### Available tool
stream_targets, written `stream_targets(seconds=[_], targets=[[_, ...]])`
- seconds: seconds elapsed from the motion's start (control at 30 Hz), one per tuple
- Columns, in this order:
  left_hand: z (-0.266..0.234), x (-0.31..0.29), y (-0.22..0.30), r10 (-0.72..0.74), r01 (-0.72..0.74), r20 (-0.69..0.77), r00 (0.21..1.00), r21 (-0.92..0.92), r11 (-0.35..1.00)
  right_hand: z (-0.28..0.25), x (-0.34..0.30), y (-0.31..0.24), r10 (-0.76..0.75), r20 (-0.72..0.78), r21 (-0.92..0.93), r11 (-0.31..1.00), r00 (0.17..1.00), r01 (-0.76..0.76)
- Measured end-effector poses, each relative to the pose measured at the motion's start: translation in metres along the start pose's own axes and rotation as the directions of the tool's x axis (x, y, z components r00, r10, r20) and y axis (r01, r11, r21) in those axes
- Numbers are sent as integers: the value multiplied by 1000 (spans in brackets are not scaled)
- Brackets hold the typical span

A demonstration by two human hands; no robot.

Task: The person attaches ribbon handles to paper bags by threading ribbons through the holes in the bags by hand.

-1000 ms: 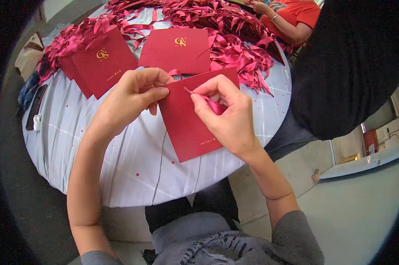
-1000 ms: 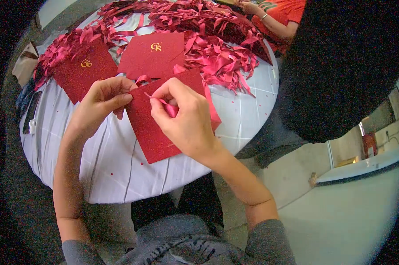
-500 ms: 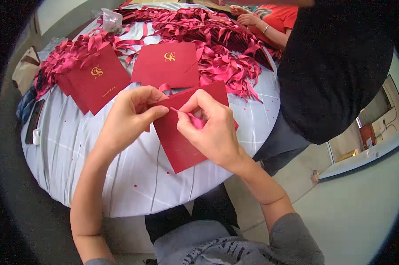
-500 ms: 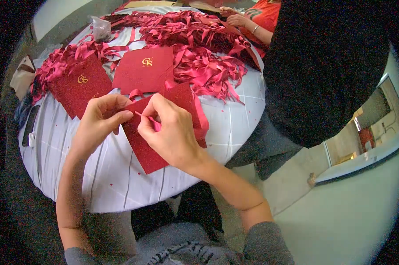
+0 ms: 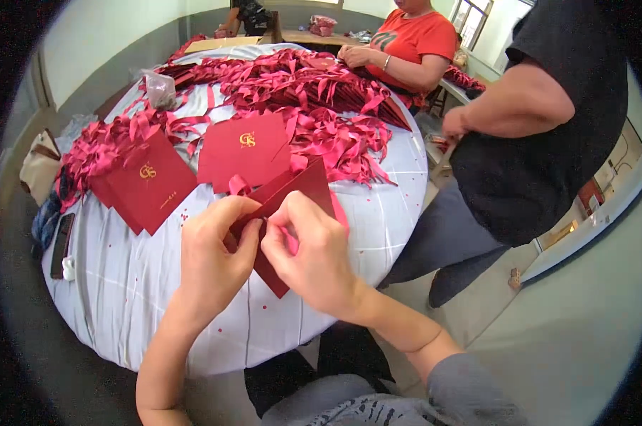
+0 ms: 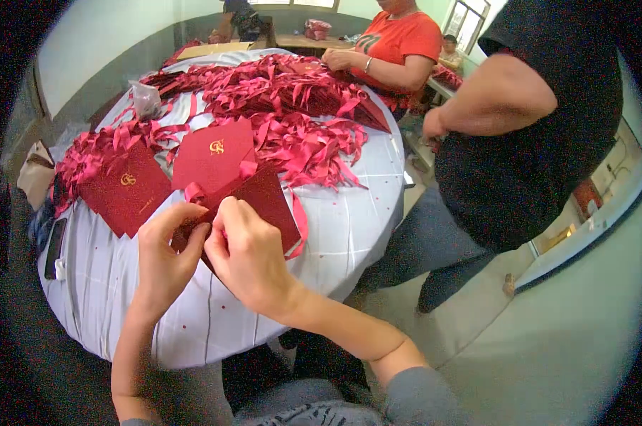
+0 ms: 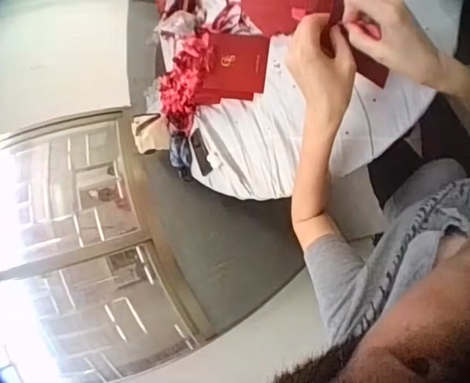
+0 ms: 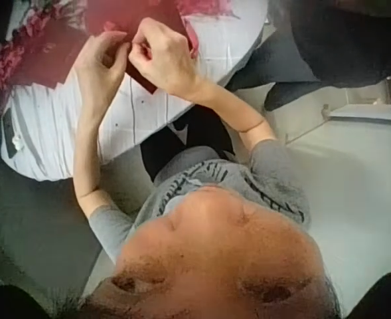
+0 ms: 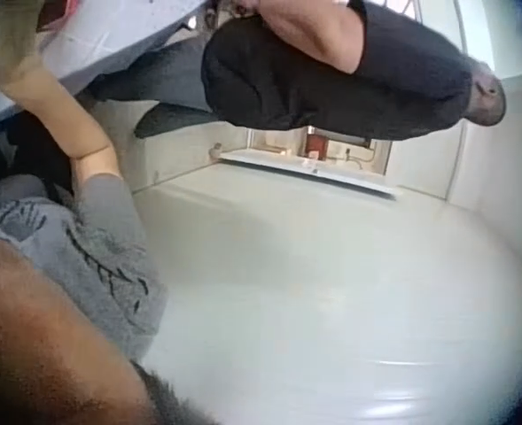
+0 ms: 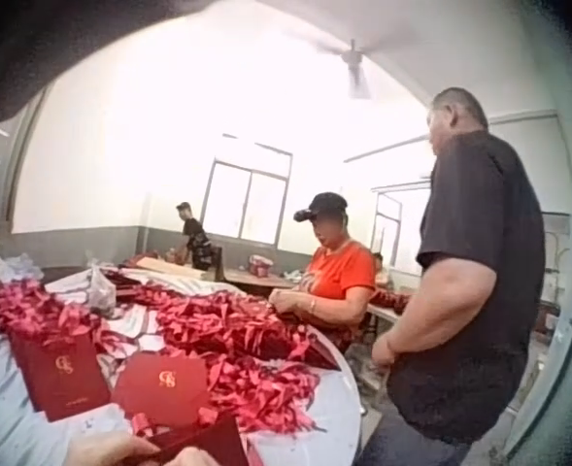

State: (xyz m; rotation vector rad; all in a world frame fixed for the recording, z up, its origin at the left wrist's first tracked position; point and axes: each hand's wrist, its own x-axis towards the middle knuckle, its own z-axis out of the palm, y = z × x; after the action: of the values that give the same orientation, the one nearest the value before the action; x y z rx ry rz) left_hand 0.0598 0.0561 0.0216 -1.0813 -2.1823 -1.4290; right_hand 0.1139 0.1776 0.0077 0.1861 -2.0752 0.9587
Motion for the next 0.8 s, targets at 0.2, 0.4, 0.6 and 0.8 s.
stream_targets(seconds=[0.2, 0.4, 0.6, 0.8], targets=[[1, -2, 2, 47, -47, 8, 999, 31, 998, 0, -3, 2, -42, -3, -25, 999, 999, 42], [3, 0, 1, 85, -83, -17, 996, 60, 995, 2, 0, 2, -122, -23, -103, 988, 992, 119], [8, -1, -3, 89, -87, -18, 996, 60, 994, 2, 0, 6, -180, -25, -118, 977, 983, 176], [5, -3, 6, 86, -88, 21, 996, 102, 991, 3, 4, 9, -133, -32, -13, 991, 991, 133]])
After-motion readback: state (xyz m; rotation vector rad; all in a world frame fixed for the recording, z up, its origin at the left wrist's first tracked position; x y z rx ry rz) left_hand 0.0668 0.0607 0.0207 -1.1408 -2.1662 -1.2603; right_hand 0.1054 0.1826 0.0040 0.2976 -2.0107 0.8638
